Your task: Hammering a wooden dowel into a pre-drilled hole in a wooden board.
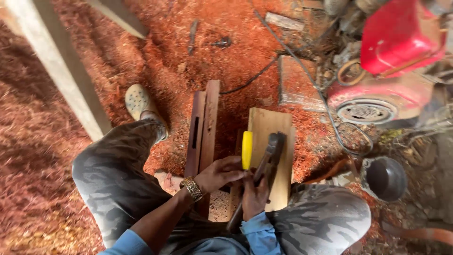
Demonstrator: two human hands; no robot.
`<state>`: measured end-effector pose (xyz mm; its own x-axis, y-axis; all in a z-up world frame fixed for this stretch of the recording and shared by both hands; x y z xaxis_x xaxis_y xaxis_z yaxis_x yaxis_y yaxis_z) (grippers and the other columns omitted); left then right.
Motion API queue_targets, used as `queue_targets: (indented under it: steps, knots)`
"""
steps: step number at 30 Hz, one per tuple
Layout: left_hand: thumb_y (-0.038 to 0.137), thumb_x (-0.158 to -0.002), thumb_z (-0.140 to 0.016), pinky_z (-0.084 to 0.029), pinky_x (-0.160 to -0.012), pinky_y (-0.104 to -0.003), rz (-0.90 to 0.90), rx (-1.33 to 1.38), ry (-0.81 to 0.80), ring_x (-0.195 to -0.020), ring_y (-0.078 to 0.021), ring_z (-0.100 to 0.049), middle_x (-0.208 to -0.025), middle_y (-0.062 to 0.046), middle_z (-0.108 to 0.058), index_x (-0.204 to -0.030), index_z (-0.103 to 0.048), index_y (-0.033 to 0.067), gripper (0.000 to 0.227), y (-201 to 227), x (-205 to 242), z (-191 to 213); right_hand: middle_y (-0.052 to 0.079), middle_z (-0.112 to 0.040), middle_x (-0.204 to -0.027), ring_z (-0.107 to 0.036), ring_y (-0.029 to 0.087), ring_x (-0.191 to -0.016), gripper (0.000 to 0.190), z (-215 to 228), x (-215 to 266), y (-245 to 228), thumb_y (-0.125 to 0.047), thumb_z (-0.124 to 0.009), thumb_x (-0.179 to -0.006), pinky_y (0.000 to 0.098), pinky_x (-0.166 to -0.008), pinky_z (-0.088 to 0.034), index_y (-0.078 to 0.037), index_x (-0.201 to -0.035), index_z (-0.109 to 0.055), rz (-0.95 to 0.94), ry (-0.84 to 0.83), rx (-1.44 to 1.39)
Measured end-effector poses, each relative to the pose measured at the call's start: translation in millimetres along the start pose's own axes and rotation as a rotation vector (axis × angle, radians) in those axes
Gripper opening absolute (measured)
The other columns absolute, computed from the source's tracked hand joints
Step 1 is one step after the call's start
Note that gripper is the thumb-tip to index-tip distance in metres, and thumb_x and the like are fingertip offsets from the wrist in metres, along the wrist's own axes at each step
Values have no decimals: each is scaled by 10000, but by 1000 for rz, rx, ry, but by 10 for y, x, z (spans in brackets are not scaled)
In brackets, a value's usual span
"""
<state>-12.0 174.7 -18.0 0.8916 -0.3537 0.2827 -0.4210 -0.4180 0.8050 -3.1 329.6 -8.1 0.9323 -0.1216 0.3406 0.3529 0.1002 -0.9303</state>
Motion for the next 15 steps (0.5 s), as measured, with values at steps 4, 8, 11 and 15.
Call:
queue_targets:
  steps: [4,8,11,15]
  knots:
    - [234,-874,-697,-587,-826,-339,-44,-247,219,-950,-109,-712,-1062,-64,-745,-1255,-595,79,423,-74,-260,-115,157,-662,-1084,-658,243,-904,501,264,-129,439,-239,-671,-935,367,-743,-544,73,-1296,-520,186,8,133]
    - [358,-892,-738,-578,-790,-406,-57,-701,394,-883,-296,-725,-996,-197,-742,-1116,-672,12,418,-15,-699,-172,221,-721,-1013,-696,326,-889,449,341,-201,285,-238,-722,-870,424,-756,-568,57,-1175,-574,202,102,408]
    - [386,-887,-743,-584,-776,-473,-27,-892,481,-882,-396,-709,-970,-242,-719,-1072,-656,11,427,25,-952,-245,215,-739,-1052,-723,299,-932,446,481,-246,328,-183,-740,-836,407,-807,-575,33,-1197,-592,329,261,470]
    - [375,-885,-696,-593,-784,-526,138,-1034,468,-896,-440,-700,-970,-254,-705,-1028,-663,35,371,-176,-1239,-260,208,-730,-1048,-737,271,-963,549,990,-907,1544,-175,-748,-886,347,-866,-596,58,-1294,-464,534,291,17]
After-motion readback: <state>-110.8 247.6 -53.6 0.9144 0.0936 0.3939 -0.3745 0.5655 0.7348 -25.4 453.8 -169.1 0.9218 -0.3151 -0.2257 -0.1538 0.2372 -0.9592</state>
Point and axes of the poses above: each hand's wrist, its own x-axis away from the middle knuckle, its own z-axis out of the back of the hand, y = z × x, the point moved 5 cm from there along -x, towards the middle knuckle
